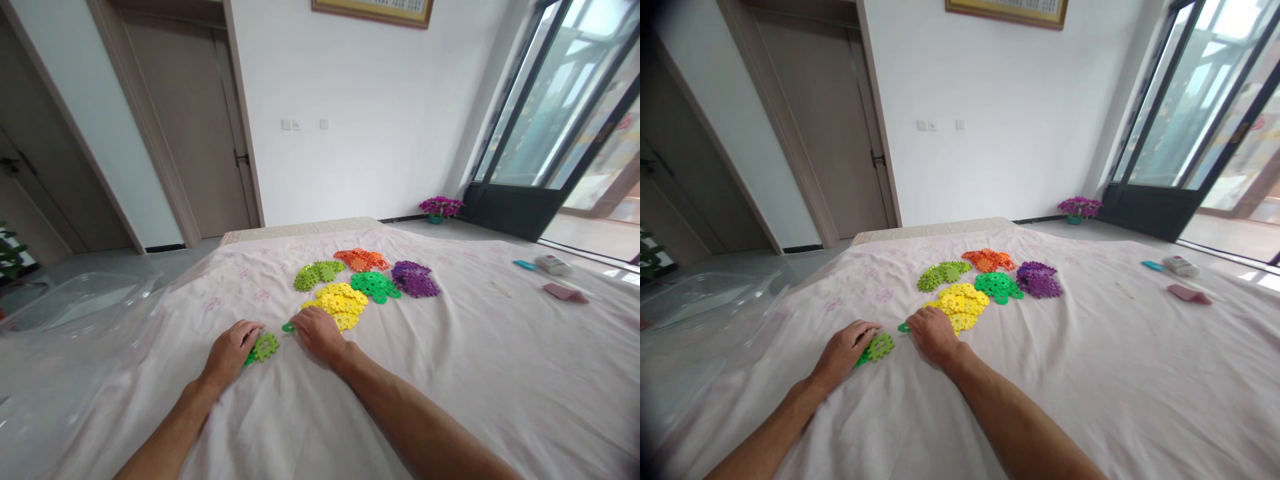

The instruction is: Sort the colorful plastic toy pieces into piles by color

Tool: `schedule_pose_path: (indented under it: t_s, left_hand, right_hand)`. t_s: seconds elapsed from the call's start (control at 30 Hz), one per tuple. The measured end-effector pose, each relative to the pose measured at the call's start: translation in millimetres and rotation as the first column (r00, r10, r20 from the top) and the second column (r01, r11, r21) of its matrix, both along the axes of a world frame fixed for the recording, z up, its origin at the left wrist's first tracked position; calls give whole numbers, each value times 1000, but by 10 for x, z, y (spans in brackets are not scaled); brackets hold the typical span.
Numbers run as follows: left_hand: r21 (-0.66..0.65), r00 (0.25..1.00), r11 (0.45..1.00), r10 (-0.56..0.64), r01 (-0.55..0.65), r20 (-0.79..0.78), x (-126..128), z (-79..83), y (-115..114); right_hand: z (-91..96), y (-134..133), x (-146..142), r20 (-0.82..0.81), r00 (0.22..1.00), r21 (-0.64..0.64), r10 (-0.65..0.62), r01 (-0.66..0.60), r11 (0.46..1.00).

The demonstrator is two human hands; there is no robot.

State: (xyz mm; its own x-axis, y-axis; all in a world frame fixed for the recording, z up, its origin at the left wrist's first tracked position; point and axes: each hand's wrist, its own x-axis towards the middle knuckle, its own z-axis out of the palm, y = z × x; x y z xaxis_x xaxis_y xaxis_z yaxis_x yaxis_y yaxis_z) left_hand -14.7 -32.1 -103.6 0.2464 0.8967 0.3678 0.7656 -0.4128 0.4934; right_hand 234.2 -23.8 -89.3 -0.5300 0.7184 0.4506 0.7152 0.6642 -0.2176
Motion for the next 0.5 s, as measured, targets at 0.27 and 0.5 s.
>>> schedule_pose_path:
  t_s: [0.27,0.5]
  left_hand:
    - [-43,1000,999,-1,0,-26,-4,22,-7]
    - [-42,999,999,9,-11,-36,-4,6,0]
  right_hand:
    - [40,360,638,-402,782,-32,-476,507,861]
    - [-99,626,1419,-610,320,-380,-725,685,622]
